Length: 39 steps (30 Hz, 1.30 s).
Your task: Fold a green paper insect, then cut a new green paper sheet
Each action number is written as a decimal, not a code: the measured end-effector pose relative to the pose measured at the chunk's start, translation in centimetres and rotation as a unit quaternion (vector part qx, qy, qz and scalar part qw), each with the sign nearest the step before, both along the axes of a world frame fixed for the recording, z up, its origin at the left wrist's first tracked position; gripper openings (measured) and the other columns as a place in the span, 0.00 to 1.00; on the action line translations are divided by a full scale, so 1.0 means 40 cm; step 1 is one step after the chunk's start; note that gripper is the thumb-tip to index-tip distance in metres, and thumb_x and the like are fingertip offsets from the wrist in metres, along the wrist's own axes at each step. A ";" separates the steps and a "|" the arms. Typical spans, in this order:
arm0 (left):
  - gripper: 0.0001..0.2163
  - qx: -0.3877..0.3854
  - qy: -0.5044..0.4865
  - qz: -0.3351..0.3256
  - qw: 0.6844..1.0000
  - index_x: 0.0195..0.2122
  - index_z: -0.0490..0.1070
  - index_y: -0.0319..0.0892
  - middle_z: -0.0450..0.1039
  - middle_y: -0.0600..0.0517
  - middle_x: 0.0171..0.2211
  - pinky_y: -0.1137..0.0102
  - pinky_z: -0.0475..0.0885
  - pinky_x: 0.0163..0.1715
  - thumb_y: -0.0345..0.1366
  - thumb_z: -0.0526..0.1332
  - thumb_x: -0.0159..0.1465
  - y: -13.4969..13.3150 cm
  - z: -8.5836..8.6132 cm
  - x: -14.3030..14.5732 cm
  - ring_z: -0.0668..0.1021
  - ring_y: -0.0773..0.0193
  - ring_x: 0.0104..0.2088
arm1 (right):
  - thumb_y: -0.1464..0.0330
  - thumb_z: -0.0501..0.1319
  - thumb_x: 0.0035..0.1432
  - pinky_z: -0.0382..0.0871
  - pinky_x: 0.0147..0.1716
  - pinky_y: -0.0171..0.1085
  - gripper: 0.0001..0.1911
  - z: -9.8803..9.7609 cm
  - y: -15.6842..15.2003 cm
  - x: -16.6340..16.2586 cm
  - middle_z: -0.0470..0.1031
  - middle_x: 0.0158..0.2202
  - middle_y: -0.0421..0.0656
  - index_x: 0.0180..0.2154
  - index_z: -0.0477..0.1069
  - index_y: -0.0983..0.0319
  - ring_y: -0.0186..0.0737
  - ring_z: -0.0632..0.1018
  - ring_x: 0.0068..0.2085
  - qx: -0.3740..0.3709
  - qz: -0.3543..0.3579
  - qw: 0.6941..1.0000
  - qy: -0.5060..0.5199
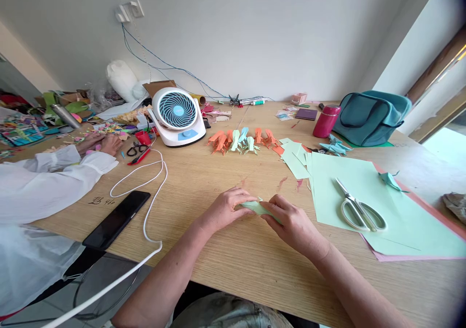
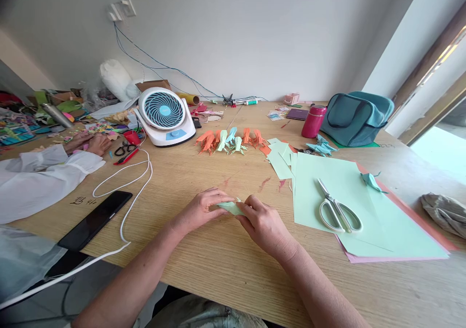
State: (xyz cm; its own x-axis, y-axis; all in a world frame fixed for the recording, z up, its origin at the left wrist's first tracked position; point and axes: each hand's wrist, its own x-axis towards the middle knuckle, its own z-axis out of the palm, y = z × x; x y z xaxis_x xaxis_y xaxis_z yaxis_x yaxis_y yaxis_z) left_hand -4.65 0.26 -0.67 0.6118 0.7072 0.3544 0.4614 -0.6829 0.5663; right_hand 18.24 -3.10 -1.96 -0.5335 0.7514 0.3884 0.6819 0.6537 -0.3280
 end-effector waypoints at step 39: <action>0.14 -0.041 -0.059 0.016 0.997 0.50 0.75 0.44 0.78 0.48 0.43 0.69 0.71 0.45 0.37 0.64 0.64 0.006 -0.010 -0.006 0.78 0.62 0.44 | 0.70 0.55 0.65 0.68 0.32 0.35 0.09 0.032 0.002 0.013 0.69 0.36 0.43 0.44 0.73 0.60 0.36 0.73 0.32 -0.060 -0.009 0.997 0.053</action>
